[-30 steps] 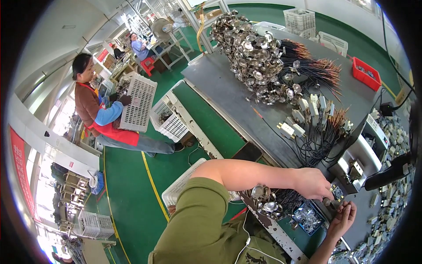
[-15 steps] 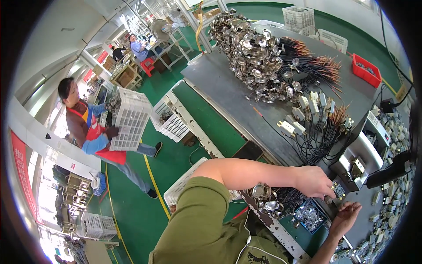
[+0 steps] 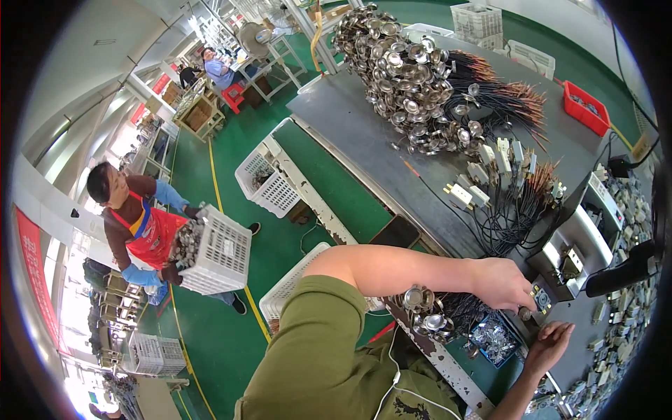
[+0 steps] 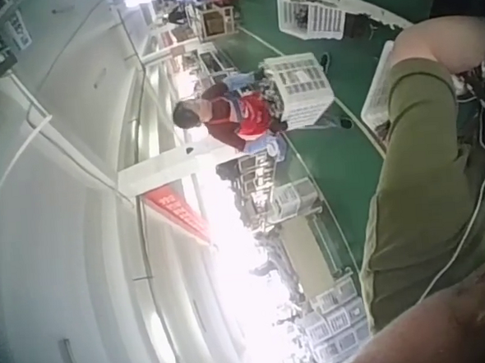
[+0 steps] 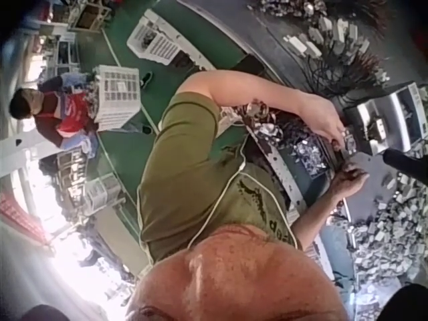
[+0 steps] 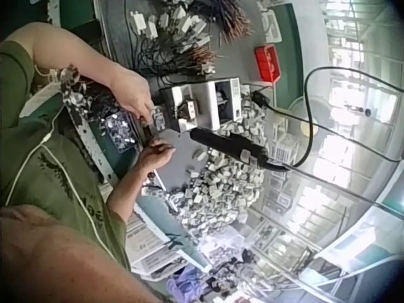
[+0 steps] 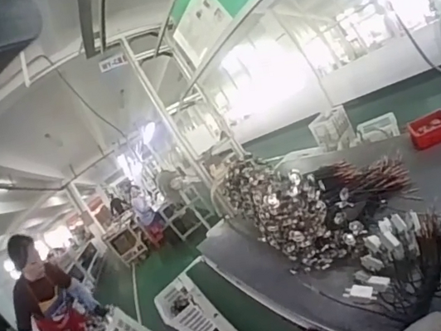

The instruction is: Assembling electronic wiring harnesses using a handheld power tool on a factory production line.

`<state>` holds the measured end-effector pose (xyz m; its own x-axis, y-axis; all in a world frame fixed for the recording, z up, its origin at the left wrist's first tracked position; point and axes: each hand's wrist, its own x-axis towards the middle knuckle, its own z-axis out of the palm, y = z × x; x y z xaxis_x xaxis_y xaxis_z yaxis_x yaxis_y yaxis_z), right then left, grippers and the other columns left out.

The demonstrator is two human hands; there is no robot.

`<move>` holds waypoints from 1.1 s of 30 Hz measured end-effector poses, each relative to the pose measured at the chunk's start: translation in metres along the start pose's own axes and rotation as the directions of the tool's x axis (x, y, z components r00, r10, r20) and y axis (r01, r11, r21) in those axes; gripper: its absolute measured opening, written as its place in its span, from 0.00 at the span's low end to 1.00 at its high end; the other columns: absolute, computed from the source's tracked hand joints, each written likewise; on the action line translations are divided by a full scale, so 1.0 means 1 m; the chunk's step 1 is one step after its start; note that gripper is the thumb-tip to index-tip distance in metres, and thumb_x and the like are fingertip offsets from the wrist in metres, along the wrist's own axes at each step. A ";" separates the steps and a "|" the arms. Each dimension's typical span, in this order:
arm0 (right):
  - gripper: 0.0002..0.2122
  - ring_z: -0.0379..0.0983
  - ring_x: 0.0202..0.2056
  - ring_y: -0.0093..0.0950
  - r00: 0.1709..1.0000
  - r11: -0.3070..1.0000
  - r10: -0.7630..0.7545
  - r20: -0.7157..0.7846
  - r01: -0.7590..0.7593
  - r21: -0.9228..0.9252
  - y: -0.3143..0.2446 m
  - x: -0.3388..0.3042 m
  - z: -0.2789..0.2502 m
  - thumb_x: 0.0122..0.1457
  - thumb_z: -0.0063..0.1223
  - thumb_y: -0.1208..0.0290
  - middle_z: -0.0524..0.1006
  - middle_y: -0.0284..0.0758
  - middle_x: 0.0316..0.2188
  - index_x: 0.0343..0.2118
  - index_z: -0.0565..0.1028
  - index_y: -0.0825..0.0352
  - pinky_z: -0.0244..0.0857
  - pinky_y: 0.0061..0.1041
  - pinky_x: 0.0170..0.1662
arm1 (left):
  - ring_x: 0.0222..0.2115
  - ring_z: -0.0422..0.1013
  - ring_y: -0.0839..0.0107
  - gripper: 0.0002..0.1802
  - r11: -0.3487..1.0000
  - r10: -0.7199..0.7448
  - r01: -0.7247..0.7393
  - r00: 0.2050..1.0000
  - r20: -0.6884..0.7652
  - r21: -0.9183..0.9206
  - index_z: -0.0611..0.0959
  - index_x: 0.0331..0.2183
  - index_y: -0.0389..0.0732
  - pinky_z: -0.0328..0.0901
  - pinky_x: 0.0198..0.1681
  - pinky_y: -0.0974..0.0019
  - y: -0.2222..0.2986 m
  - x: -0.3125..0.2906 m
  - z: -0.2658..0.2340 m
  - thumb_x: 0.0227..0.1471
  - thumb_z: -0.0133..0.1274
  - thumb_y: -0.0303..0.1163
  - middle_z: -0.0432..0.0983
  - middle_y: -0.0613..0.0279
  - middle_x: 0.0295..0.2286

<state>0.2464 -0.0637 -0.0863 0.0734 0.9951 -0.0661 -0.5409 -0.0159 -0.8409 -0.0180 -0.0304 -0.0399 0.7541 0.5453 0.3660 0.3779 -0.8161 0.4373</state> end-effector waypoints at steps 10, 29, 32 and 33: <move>0.19 0.58 0.21 0.21 1.000 1.000 -0.013 0.005 0.013 -0.012 0.010 -0.001 -0.022 0.73 0.42 0.59 0.64 0.31 0.18 0.23 0.60 0.60 0.53 0.22 0.27 | 0.30 0.78 0.57 0.21 1.000 0.011 -0.011 1.000 0.007 -0.028 0.80 0.49 0.51 0.72 0.32 0.54 -0.004 0.000 0.007 0.52 0.60 0.38 0.77 0.60 0.31; 0.11 0.77 0.37 0.26 0.999 0.989 0.047 0.019 -0.044 -0.138 -0.024 -0.015 0.016 0.67 0.52 0.75 0.81 0.40 0.39 0.50 0.73 0.73 0.73 0.27 0.44 | 0.27 0.75 0.64 0.25 0.999 -0.041 0.036 0.989 0.139 0.035 0.83 0.49 0.49 0.70 0.30 0.62 0.017 0.023 -0.020 0.46 0.65 0.28 0.76 0.65 0.27; 0.08 0.80 0.37 0.28 0.990 0.935 -0.142 -0.006 0.132 -0.329 -0.070 -0.035 0.012 0.65 0.51 0.82 0.81 0.44 0.40 0.46 0.75 0.74 0.76 0.28 0.43 | 0.27 0.75 0.64 0.24 0.999 -0.042 0.040 0.991 0.129 0.021 0.84 0.48 0.48 0.70 0.30 0.62 0.017 0.024 -0.018 0.45 0.65 0.28 0.76 0.65 0.26; 0.07 0.81 0.37 0.29 0.960 0.862 -0.261 0.099 0.278 -0.424 -0.082 -0.040 0.002 0.63 0.51 0.86 0.81 0.47 0.40 0.44 0.75 0.74 0.77 0.29 0.42 | 0.27 0.75 0.63 0.25 0.998 -0.054 0.051 0.990 0.127 0.031 0.84 0.48 0.47 0.70 0.31 0.62 0.018 0.025 -0.020 0.44 0.65 0.26 0.77 0.64 0.27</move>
<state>0.2859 -0.1019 -0.0137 0.1284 0.9694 0.2091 -0.0902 0.2214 -0.9710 -0.0035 -0.0278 -0.0067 0.7945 0.5602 0.2343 0.4322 -0.7928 0.4297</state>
